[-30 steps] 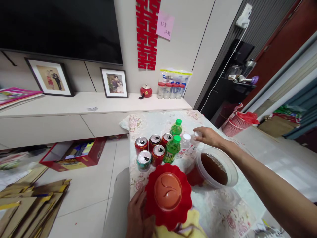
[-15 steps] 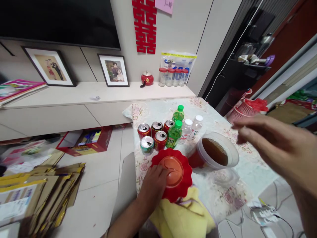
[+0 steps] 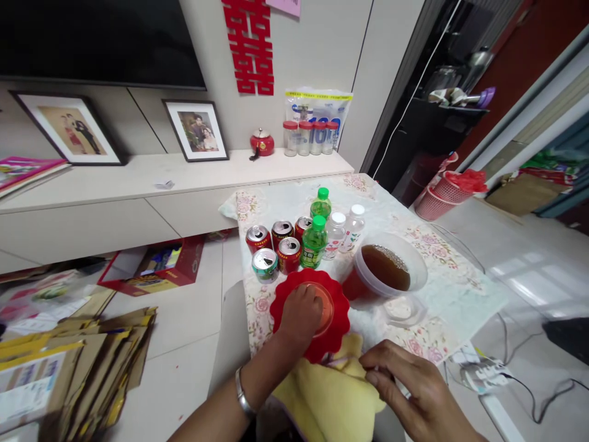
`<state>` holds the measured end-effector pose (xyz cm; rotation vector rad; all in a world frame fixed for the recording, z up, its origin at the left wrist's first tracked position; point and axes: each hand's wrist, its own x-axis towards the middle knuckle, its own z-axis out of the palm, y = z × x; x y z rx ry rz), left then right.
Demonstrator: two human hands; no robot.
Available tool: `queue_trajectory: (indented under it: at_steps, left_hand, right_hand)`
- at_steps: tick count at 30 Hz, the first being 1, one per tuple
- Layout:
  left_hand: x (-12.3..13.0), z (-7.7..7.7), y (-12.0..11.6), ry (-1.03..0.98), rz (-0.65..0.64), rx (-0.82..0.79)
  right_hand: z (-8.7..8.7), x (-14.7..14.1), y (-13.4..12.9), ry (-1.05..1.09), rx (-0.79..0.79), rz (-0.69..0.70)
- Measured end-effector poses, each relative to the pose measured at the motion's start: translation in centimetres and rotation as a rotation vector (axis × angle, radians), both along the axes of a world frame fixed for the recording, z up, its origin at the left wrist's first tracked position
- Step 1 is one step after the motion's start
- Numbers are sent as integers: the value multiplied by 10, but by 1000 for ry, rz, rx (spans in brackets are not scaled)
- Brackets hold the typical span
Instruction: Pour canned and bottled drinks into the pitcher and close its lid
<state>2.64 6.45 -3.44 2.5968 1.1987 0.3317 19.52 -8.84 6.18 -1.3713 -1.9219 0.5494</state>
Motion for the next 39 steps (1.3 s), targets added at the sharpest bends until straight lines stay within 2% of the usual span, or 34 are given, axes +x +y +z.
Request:
queue_trajectory:
  at_steps: [5,11,17,21,23,26,30,33,36,39]
  left_hand:
    - [-8,10,-5,143,19,24]
    - [-35,5,-25,140,54,101]
    - [-62,-2,-39,-36,95,254]
    - [-78,-4,-41,-154,136,251]
    - [-84,-2,-40,-265,160,193]
    - [-91,4,-37,-477,215,17]
    - [-93,11,-32,-775,399,-350]
    - [-90,12,-28,-991,515,-618]
    - [-83,14,-26,-1145,520,-787]
    - [-75,21,-25,-1229,523,-863]
  right_hand:
    - [-25,1,-4,-21,-23,-80]
    - [-61,-9,26,-417,-60,-163]
    - [-71,-26,67,-498,-102,-49]
    - [-73,-24,78,-436,-138,9]
    - [-73,-22,78,-365,-157,30]
    - [-67,-21,75,-208,-181,40]
    - [-53,-19,70,94,-229,17]
    - [-46,-15,67,366,-322,-25]
    - [-44,-12,65,667,-452,-51]
    - [-47,-14,62,950,-587,-75]
